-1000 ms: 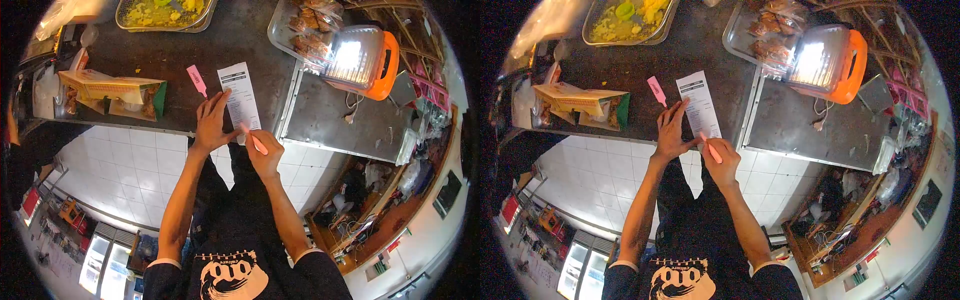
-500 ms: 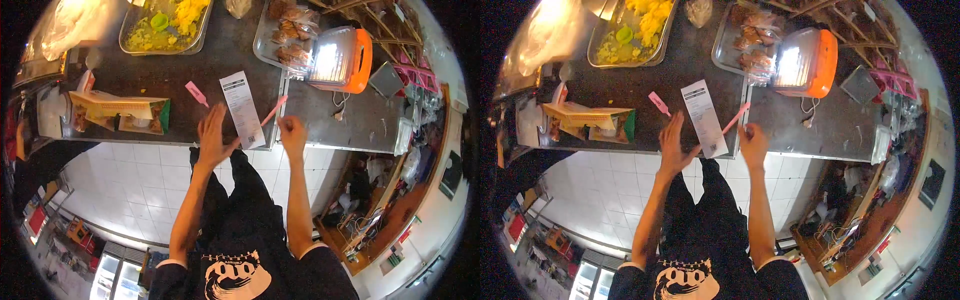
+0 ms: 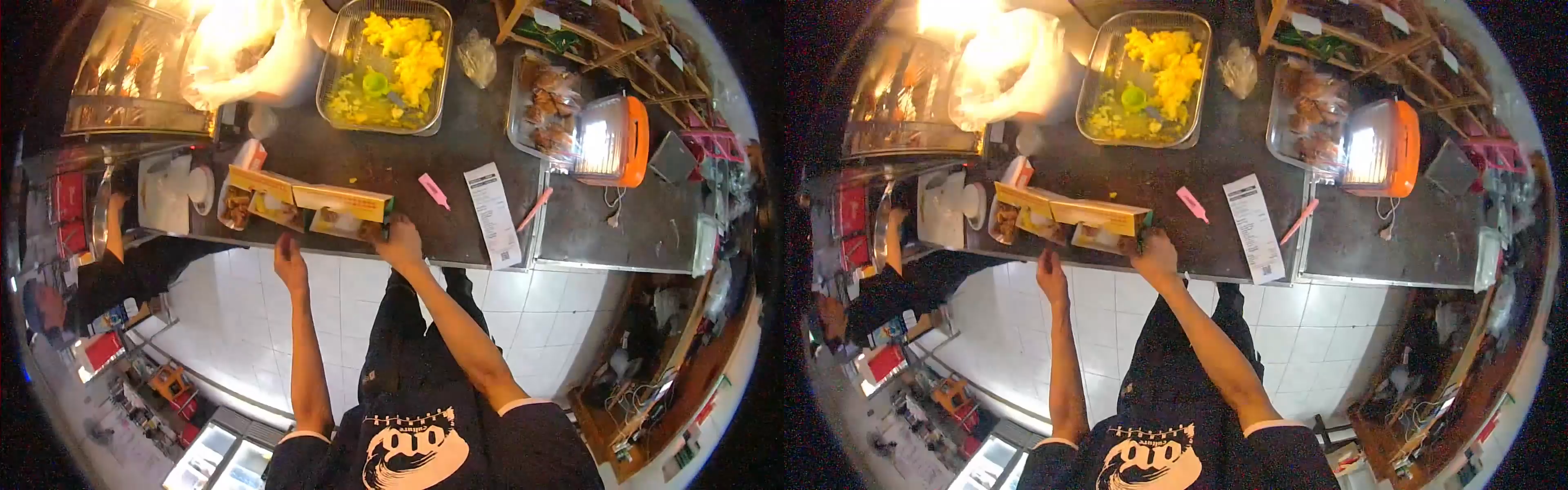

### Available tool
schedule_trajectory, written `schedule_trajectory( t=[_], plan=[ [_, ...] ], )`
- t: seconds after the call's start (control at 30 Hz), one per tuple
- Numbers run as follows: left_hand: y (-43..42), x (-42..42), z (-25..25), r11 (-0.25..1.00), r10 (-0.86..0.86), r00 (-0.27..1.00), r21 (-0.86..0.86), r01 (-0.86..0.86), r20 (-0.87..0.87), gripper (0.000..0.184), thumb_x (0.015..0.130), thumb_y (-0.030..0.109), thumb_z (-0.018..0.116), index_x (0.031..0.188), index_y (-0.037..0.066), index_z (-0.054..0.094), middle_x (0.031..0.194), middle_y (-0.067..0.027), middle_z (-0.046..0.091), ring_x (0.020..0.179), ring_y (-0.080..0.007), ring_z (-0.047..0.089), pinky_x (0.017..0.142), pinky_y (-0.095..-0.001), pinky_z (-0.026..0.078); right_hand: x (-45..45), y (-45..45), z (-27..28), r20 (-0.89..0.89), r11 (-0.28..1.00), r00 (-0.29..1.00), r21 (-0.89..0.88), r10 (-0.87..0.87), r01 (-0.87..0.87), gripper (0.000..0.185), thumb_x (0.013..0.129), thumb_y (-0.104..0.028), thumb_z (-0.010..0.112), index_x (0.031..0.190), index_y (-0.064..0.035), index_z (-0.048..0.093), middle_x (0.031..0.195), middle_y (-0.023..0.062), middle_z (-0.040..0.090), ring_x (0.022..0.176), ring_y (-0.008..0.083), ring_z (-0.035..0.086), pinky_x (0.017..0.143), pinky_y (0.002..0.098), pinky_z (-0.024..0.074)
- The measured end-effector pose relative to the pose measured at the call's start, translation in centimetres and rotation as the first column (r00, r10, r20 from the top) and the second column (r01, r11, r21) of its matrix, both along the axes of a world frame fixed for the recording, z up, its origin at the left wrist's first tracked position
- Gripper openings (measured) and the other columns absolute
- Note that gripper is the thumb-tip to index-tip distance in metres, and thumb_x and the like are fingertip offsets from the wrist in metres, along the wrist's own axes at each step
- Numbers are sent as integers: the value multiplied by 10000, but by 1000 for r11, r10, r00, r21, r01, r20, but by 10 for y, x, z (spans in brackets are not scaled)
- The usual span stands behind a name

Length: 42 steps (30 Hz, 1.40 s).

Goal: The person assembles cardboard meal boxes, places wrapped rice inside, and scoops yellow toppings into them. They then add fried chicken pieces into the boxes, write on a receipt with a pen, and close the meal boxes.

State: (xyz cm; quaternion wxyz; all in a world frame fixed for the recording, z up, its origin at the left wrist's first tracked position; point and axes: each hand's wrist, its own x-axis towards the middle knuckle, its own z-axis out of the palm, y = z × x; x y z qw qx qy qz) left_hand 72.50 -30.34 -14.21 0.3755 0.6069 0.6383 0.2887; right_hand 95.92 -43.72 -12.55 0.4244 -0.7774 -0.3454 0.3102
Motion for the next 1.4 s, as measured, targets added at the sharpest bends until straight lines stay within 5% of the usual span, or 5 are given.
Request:
schedule_trajectory(
  t=[0.27,0.73,0.93,1.2,1.4],
  plan=[
    [-6,28,9,973,-121,974,169,154,-191,191,883,107,687,1031,-14,683,1014,-156,667,867,-271,636,775,-370,528,-6,-13,-44,12,994,994,8,-109,109,461,692,-231,758,1074,-1,641,1046,267,643,988,459,615,832,516,520],
    [-27,107,45,723,-340,797,404,561,-499,262,847,142,703,1058,-11,683,1089,-203,622,1008,-407,620,843,-465,515,38,-75,1,23,928,933,-98,-358,359,438,686,-112,720,1109,-8,670,1010,250,657,945,452,632,825,489,526],
    [-69,115,13,910,-323,935,-223,349,144,267,927,187,687,1095,-19,682,894,-35,665,738,-102,561,650,-265,464,55,-98,6,130,887,918,-238,-376,397,302,760,-180,727,1031,-50,697,990,221,675,907,438,643,775,494,533],
    [-76,120,8,911,-404,914,-78,405,33,324,898,222,736,1084,-38,681,918,-60,692,814,-121,621,754,-268,497,68,-90,7,217,879,953,-384,-213,284,412,757,-189,742,1124,-71,595,991,178,660,882,428,649,729,498,526],
    [-55,146,6,918,-364,931,181,353,31,317,863,103,733,1135,-39,656,970,-118,711,893,-194,689,797,-315,540,89,-56,39,324,958,903,43,-282,284,544,676,-129,804,1173,-63,594,978,170,657,965,404,629,858,446,515]
  ],
)
